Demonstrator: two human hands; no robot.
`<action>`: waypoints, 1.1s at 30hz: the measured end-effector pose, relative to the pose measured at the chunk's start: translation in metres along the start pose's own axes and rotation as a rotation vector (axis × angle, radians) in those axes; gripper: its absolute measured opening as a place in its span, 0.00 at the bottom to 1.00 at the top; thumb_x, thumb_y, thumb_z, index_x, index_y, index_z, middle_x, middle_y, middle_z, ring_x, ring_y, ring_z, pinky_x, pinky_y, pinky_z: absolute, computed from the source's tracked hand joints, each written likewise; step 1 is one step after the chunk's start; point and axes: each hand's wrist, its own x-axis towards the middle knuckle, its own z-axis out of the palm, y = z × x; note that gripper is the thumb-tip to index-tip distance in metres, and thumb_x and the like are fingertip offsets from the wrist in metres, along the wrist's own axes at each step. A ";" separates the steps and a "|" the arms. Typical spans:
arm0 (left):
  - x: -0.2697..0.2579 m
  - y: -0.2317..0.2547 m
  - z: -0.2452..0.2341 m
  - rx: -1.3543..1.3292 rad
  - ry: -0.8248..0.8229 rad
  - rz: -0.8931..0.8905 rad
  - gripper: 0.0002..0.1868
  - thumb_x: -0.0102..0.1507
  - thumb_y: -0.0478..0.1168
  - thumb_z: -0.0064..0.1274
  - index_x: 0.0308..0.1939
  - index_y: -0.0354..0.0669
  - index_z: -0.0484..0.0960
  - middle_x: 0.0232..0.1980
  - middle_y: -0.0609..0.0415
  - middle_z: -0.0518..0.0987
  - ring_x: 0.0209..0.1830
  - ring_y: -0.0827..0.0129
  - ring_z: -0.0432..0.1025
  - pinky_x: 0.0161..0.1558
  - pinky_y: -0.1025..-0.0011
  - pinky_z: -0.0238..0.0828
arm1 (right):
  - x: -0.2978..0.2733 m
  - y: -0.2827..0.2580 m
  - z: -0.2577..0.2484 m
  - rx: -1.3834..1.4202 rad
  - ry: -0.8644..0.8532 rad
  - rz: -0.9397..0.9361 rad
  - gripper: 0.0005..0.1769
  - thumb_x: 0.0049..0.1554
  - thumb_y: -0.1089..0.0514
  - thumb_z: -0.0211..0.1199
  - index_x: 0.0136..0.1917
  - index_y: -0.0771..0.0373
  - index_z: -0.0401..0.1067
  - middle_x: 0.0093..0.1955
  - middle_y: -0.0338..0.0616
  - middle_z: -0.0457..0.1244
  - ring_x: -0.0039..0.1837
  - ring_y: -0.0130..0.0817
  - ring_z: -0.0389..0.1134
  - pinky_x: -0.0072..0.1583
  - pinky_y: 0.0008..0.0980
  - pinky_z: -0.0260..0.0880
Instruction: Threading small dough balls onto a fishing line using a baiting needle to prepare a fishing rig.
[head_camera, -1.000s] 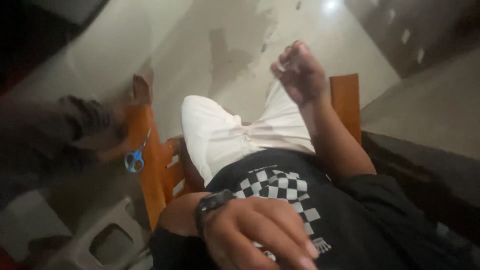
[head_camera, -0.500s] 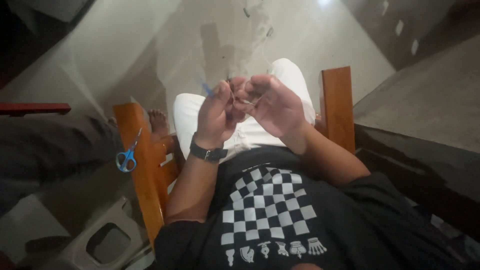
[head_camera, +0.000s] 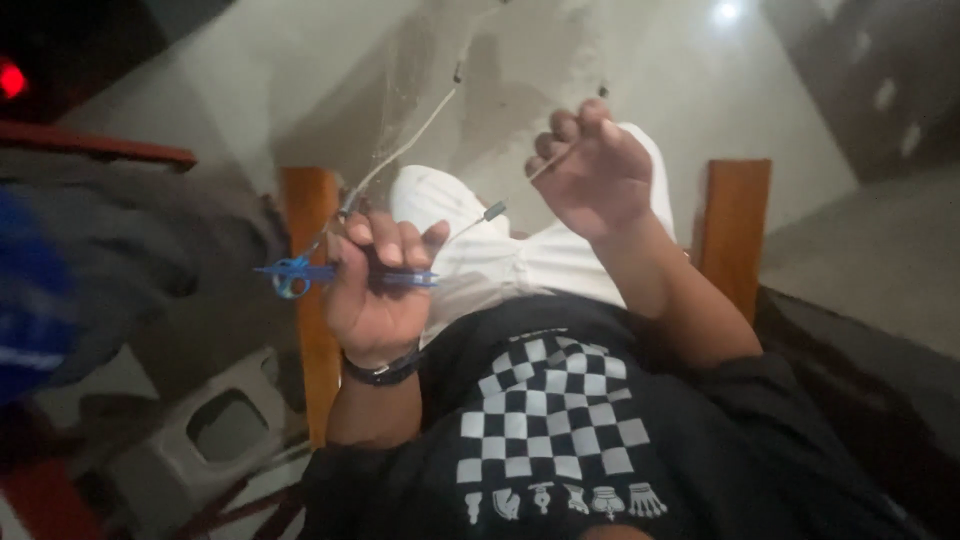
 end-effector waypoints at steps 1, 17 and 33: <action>0.000 0.006 0.001 0.013 0.005 0.018 0.09 0.65 0.44 0.28 0.42 0.45 0.62 0.32 0.55 0.64 0.39 0.63 0.65 0.60 0.47 0.52 | 0.000 0.004 0.002 0.010 -0.012 0.016 0.11 0.55 0.55 0.46 0.50 0.52 0.65 0.49 0.38 0.58 0.55 0.32 0.60 0.59 0.36 0.57; 0.006 0.044 -0.005 -0.047 -0.076 0.002 0.09 0.66 0.41 0.31 0.47 0.44 0.64 0.36 0.56 0.64 0.32 0.72 0.62 0.35 0.72 0.64 | -0.030 0.051 0.014 0.105 0.010 0.034 0.21 0.58 0.54 0.32 0.55 0.67 0.60 0.58 0.58 0.55 0.56 0.46 0.63 0.59 0.42 0.61; 0.006 0.056 -0.008 -0.069 -0.068 -0.026 0.10 0.66 0.41 0.29 0.47 0.45 0.64 0.36 0.58 0.63 0.30 0.72 0.61 0.33 0.75 0.62 | -0.035 0.060 0.034 -0.185 0.118 -0.111 0.17 0.56 0.61 0.43 0.56 0.71 0.62 0.53 0.64 0.59 0.46 0.42 0.68 0.52 0.40 0.66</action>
